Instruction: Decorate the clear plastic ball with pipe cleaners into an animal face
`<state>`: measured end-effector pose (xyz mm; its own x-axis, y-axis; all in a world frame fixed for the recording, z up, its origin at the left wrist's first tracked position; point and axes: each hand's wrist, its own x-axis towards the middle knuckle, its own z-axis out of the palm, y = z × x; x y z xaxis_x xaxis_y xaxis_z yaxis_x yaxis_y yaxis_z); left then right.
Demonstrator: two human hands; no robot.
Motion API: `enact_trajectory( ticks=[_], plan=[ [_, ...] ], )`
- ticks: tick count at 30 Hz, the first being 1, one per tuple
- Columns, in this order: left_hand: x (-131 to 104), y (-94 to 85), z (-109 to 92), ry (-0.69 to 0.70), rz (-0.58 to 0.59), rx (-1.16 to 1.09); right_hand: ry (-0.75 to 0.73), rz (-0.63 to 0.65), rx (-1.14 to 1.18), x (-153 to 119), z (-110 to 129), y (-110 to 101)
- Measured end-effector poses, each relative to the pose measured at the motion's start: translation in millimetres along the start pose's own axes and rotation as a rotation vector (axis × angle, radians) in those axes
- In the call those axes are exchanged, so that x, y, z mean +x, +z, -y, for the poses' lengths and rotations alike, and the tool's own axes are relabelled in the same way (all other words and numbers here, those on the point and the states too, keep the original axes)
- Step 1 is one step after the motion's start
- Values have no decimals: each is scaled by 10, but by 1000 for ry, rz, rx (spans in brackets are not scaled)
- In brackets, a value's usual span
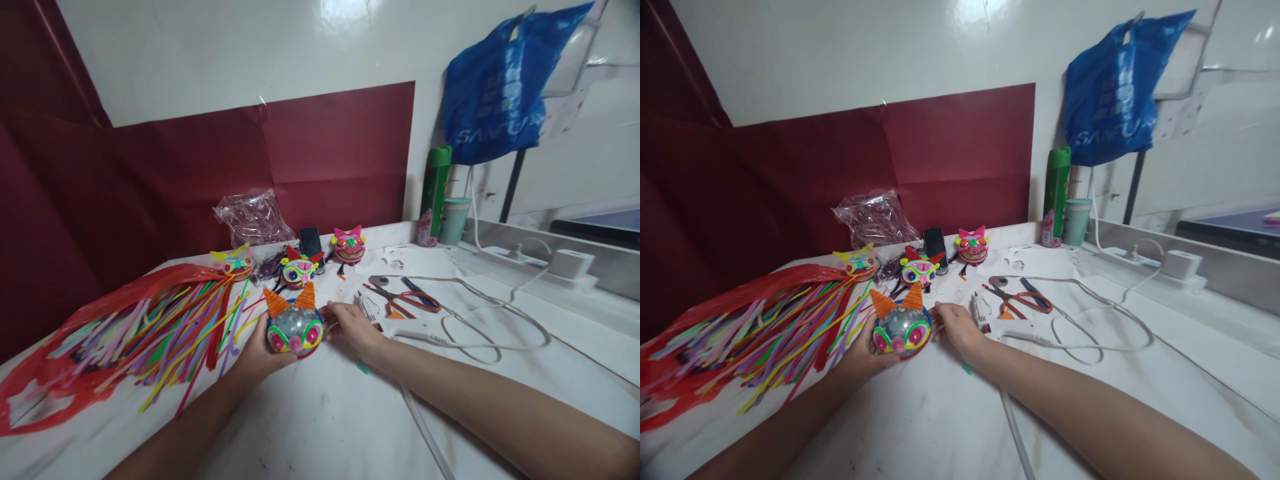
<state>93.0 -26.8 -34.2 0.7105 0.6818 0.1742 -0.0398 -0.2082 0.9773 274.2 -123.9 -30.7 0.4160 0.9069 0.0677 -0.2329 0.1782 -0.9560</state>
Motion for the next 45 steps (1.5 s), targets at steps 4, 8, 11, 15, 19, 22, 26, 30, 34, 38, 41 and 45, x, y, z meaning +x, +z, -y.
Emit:
enact_trajectory(
  ticks=[4,8,11,15,19,22,26,30,34,38,41,45],
  plan=[
    [-16,30,-46,-8,-14,30,-13,3,-31,-5,1,1],
    [-15,20,-24,-17,-18,32,-23,1,-60,-12,7,-2],
    [-11,1,8,-15,-9,34,-29,0,-88,-18,10,-5],
    [-18,2,2,-9,0,34,-33,6,-106,-22,5,-2],
    [-24,16,-20,-12,-21,23,-32,7,-123,-27,9,6],
    [-18,15,-19,-3,3,13,-33,6,-131,-31,17,11],
    [-8,10,-1,2,-6,29,-26,5,-137,-30,11,10],
    [-3,7,21,1,-1,12,-23,1,-140,-27,1,7],
    [-6,1,20,-15,-8,26,-22,8,-141,-28,6,10],
    [-21,2,-7,-30,-9,35,-14,13,-146,-25,6,11],
    [-26,10,-23,-17,-1,15,-13,17,-147,-17,-5,7],
    [-19,5,-2,-19,15,7,-18,17,-148,-4,-24,-2]
  ],
)
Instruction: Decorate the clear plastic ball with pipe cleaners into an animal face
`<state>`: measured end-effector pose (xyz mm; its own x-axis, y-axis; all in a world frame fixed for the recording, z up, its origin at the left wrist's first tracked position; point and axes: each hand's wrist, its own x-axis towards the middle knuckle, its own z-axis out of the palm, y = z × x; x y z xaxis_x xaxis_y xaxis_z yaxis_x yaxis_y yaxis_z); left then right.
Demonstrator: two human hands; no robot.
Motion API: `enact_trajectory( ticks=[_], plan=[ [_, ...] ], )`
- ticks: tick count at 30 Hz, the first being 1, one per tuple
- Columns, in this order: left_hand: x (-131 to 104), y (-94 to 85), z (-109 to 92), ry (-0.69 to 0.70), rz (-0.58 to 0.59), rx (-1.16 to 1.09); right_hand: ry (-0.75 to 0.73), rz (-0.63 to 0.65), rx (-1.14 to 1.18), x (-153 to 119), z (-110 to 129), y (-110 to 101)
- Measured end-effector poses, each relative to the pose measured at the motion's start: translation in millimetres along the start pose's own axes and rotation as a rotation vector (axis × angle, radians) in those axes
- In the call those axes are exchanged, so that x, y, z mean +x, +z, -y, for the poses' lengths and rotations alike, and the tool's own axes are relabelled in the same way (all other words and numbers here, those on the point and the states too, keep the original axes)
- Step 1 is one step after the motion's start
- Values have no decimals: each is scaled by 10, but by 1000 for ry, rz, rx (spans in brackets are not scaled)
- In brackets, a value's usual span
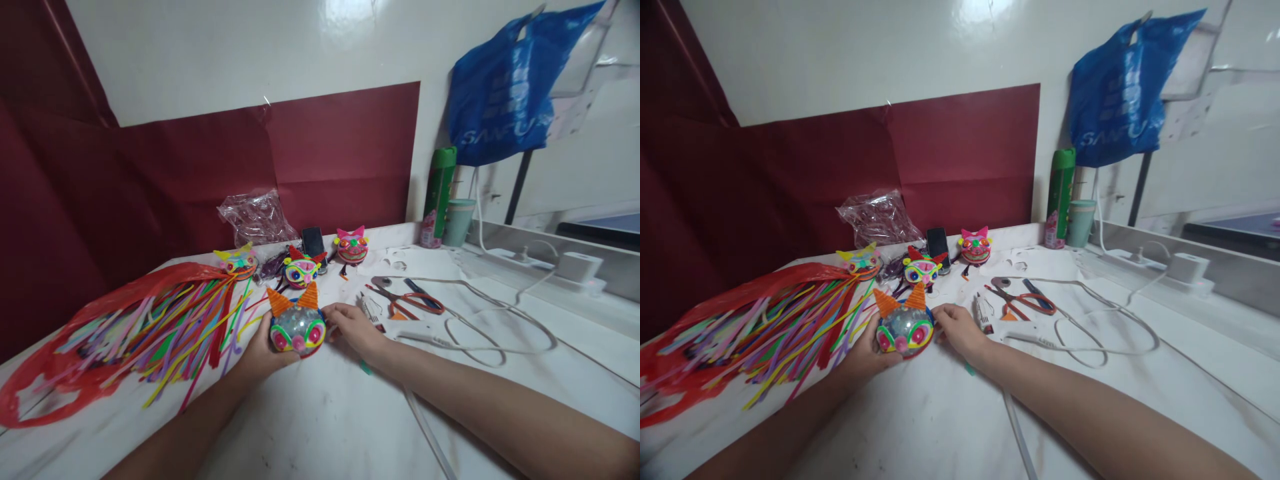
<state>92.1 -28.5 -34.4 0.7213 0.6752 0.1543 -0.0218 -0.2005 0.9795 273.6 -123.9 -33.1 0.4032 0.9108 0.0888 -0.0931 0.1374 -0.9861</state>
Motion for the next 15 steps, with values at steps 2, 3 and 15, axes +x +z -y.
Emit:
enact_trajectory(
  ticks=[2,3,15],
  plan=[
    [6,-11,27,-3,2,-7,-1,0,-4,6,-9,-2],
    [8,-16,39,-1,1,-10,-1,0,-6,9,-13,-3],
    [20,-17,40,-16,-17,11,-4,17,-15,16,-23,-3]
  ],
)
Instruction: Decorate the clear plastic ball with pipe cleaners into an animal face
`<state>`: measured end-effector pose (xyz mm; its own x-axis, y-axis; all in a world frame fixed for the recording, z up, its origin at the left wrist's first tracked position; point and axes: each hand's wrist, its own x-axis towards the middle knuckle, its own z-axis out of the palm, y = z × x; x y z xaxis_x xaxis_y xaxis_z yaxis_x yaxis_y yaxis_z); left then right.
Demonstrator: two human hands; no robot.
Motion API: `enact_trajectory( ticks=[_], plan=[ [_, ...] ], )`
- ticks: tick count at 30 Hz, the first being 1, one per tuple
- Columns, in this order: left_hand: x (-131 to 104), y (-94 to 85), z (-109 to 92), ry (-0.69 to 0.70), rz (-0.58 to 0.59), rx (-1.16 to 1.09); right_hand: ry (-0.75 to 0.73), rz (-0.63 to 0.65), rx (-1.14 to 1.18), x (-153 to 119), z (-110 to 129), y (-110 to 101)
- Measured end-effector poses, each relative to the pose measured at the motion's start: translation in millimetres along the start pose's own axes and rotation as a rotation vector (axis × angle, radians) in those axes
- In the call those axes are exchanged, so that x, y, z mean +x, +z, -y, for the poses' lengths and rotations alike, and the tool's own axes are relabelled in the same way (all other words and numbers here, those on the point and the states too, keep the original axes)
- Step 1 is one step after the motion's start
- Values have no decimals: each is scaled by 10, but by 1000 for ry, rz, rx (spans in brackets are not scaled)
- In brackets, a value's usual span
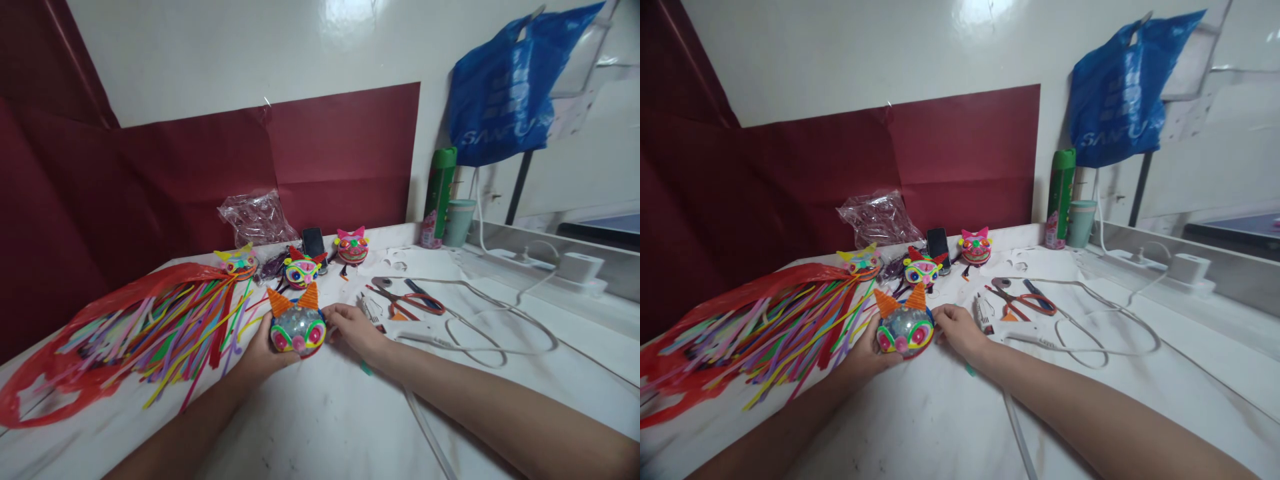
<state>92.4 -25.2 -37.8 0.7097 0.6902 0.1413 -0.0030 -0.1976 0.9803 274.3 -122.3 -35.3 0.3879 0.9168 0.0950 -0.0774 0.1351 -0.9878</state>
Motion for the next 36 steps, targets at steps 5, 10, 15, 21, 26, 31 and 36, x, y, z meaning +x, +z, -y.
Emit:
enact_trajectory(
  ticks=[5,10,15,21,26,31,36],
  plan=[
    [0,-2,-13,-4,0,8,-4,-4,-5,4,-12,-1],
    [-7,6,-23,-23,-17,29,-4,-4,-3,-4,-2,4],
    [-7,-9,-19,-27,-3,65,-5,2,0,1,-8,2],
    [-5,-25,-7,-27,-8,63,-2,1,-5,3,-13,1],
    [-5,-21,-26,-18,15,53,2,-6,-13,-9,1,4],
    [-16,-20,-44,-17,19,53,0,-6,-14,1,-15,-1],
    [-16,-10,-41,-18,25,33,-5,1,-21,5,-25,-6]
  ],
)
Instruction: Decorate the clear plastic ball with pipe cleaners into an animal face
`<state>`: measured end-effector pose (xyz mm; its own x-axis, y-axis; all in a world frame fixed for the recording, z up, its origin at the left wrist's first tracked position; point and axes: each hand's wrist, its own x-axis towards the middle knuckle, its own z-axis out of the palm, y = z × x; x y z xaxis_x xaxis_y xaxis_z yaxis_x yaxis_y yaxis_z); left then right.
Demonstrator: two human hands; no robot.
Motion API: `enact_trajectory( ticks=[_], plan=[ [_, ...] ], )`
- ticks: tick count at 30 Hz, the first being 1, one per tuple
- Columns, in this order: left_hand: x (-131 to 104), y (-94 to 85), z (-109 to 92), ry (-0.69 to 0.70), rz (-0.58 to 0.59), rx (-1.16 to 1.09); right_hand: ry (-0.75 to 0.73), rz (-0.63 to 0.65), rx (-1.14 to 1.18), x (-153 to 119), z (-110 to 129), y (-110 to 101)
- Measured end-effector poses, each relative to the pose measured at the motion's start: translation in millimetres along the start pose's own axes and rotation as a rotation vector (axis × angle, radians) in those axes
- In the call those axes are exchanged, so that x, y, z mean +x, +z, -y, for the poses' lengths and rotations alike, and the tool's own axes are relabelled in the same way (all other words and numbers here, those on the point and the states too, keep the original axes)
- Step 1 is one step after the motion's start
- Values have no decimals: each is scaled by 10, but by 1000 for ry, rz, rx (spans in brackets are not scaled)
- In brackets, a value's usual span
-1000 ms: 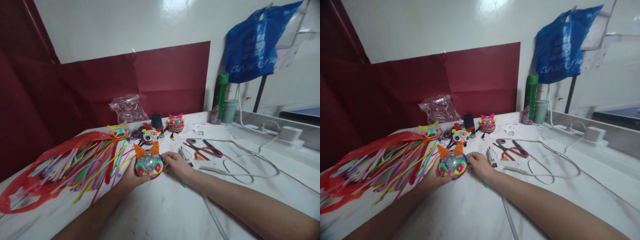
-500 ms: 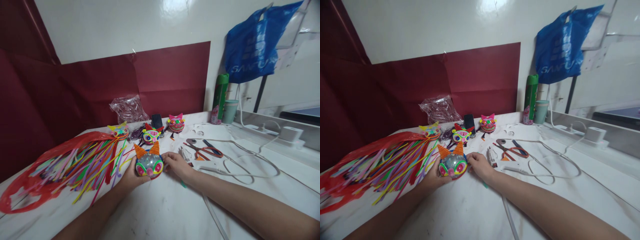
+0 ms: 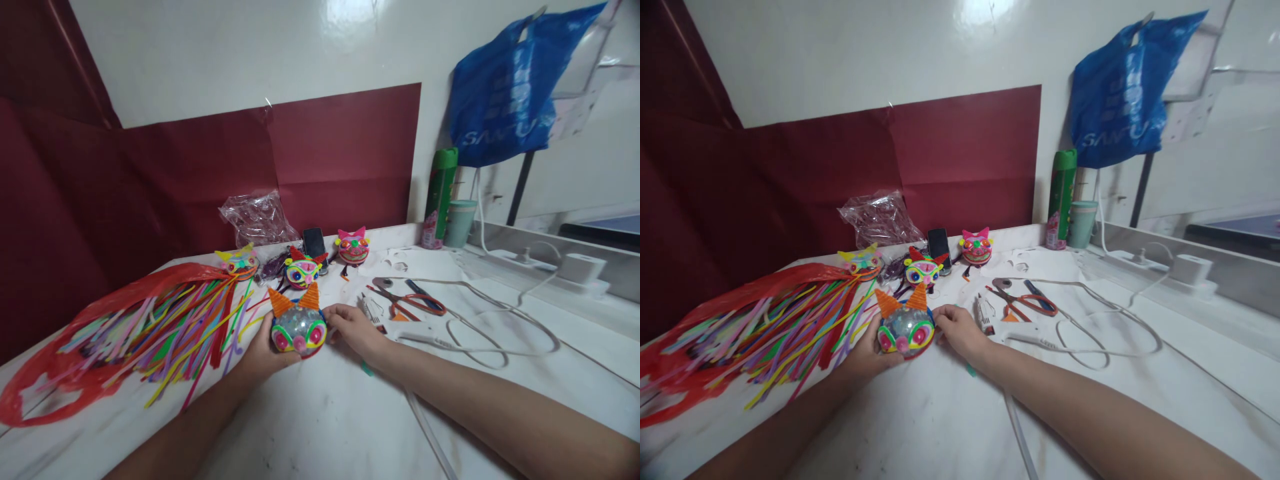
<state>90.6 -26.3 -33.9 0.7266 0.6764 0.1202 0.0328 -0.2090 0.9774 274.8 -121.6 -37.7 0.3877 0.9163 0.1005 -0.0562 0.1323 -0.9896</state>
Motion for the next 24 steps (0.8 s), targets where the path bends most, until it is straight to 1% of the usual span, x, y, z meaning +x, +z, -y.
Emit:
enact_trajectory(
  ticks=[5,12,17,24],
  plan=[
    [12,5,-7,-14,-8,6,2,-4,-6,-7,16,7],
    [-5,8,7,7,18,-41,0,-6,-2,-18,34,4],
    [2,5,32,-7,1,-39,-1,-5,3,-18,30,1],
    [1,25,-9,16,-12,-45,3,-2,10,-9,10,3]
  ],
)
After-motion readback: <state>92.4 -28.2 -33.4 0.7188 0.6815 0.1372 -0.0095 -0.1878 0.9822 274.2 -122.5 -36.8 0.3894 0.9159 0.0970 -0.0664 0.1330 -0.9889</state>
